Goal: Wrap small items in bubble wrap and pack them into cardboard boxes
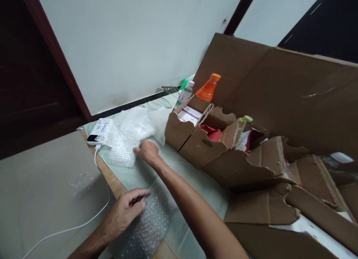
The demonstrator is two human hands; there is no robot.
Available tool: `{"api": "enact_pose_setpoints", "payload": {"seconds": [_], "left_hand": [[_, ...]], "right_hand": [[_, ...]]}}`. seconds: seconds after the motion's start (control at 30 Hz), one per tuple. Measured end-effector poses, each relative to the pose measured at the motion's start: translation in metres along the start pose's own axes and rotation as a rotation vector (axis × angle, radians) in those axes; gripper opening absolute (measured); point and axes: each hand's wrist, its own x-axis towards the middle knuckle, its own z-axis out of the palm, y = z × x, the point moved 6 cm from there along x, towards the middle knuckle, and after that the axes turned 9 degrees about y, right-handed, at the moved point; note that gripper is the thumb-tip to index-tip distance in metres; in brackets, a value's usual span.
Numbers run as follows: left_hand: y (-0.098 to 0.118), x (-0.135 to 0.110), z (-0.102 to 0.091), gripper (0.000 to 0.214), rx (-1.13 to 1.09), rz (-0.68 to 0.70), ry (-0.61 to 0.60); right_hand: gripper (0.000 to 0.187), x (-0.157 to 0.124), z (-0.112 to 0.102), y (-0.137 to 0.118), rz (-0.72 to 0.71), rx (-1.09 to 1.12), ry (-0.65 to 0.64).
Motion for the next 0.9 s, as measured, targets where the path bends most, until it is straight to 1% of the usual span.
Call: {"api": "enact_pose_setpoints", "payload": {"seconds": [0.03, 0.1, 0.17, 0.23, 0.33, 0.43, 0.47, 0.53, 0.63, 0.67, 0.7, 0.77, 0.8, 0.87, 0.9], "left_hand": [[0.001, 0.000, 0.000, 0.050, 0.000, 0.009, 0.001], [0.003, 0.000, 0.000, 0.048, 0.006, 0.028, 0.007], [0.004, 0.000, 0.001, 0.046, 0.012, 0.038, 0.015], [0.005, 0.000, 0.001, 0.044, 0.014, 0.048, 0.024], [0.003, 0.000, 0.003, 0.041, 0.023, 0.067, 0.048], [0.000, 0.001, 0.003, 0.040, 0.026, 0.081, 0.067], [-0.001, 0.001, 0.003, 0.040, 0.023, 0.083, 0.074], [-0.001, 0.001, 0.003, 0.040, 0.018, 0.087, 0.083], [-0.001, 0.001, 0.004, 0.038, 0.022, 0.096, 0.097], [-0.001, 0.001, 0.005, 0.038, 0.029, 0.094, 0.101], [-0.001, 0.001, 0.005, 0.039, 0.037, 0.088, 0.105], [-0.003, 0.001, 0.005, 0.041, 0.051, 0.076, 0.109], [-0.004, 0.001, 0.005, 0.042, 0.055, 0.073, 0.108], [-0.004, 0.001, 0.005, 0.044, 0.063, 0.074, 0.097], [-0.003, 0.002, 0.005, 0.045, 0.067, 0.074, 0.088]], "right_hand": [[0.014, 0.004, 0.004, -0.002, 0.012, 0.035, 0.015], [0.010, 0.010, 0.005, -0.004, 0.018, 0.108, 0.054], [0.014, 0.013, -0.004, -0.004, 0.016, 0.171, 0.101], [0.019, 0.013, -0.016, 0.000, 0.011, 0.214, 0.150], [0.022, 0.008, -0.031, 0.009, 0.002, 0.227, 0.194], [0.016, -0.004, -0.038, 0.015, -0.014, 0.181, 0.232], [0.017, -0.010, -0.038, 0.015, -0.035, 0.161, 0.241], [0.024, -0.024, -0.035, 0.012, -0.124, 0.128, 0.226], [0.036, -0.041, -0.021, 0.001, -0.321, 0.097, 0.117], [0.037, -0.044, -0.016, -0.001, -0.368, 0.090, 0.078], [0.033, -0.045, -0.011, -0.003, -0.399, 0.085, 0.047], [0.016, -0.042, -0.003, -0.003, -0.422, 0.095, 0.018], [0.013, -0.039, -0.001, -0.002, -0.424, 0.112, 0.016], [0.020, -0.031, -0.002, 0.000, -0.424, 0.172, 0.024], [0.019, -0.027, -0.004, 0.002, -0.421, 0.214, 0.032]]}}
